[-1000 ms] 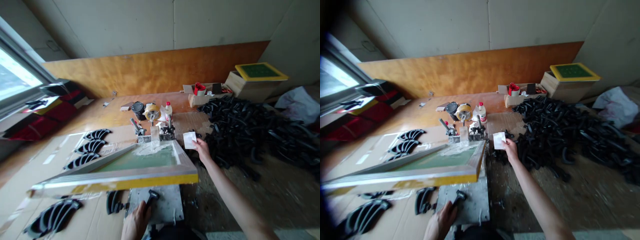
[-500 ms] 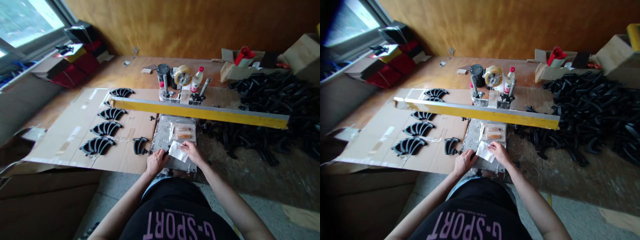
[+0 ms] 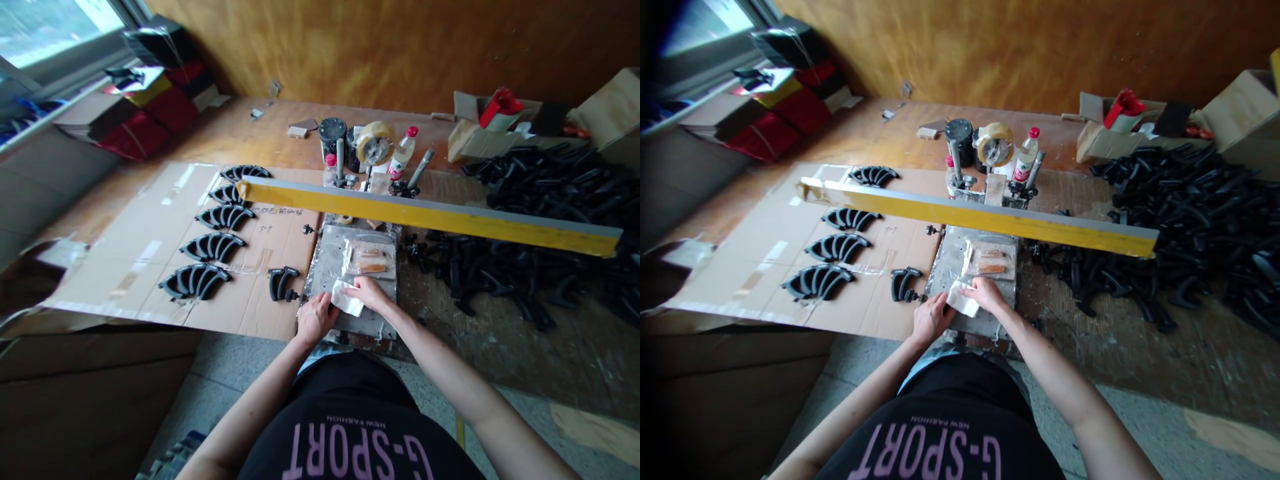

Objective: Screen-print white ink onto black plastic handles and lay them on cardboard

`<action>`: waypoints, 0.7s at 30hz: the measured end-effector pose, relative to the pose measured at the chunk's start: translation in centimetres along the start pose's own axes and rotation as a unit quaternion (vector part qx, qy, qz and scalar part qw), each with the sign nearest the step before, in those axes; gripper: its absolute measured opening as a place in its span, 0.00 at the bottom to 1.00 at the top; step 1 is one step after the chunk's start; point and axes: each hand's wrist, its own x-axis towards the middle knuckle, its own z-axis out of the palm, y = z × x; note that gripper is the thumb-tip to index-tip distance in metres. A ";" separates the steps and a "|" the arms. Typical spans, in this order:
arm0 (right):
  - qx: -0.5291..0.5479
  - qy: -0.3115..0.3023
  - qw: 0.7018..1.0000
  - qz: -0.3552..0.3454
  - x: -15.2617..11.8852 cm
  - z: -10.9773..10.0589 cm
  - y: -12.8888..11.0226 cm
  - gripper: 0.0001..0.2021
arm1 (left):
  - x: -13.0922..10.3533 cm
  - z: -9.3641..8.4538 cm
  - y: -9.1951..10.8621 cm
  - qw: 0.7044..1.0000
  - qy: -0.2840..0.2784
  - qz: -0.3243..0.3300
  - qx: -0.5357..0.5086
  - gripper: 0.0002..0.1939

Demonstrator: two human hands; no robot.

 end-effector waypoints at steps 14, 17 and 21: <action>0.075 -0.113 0.991 0.001 -5.2 -4.8 4.5 0.15 | -0.1 0.4 -0.2 0.995 0.083 0.044 0.024 0.17; 0.222 -0.101 0.970 0.001 -5.5 -4.6 4.1 0.15 | -0.1 0.4 -0.2 0.995 0.087 0.048 0.027 0.17; 0.241 -0.056 0.969 -0.019 -3.5 -2.4 1.6 0.15 | -0.1 0.3 -0.2 0.994 0.090 0.048 0.031 0.14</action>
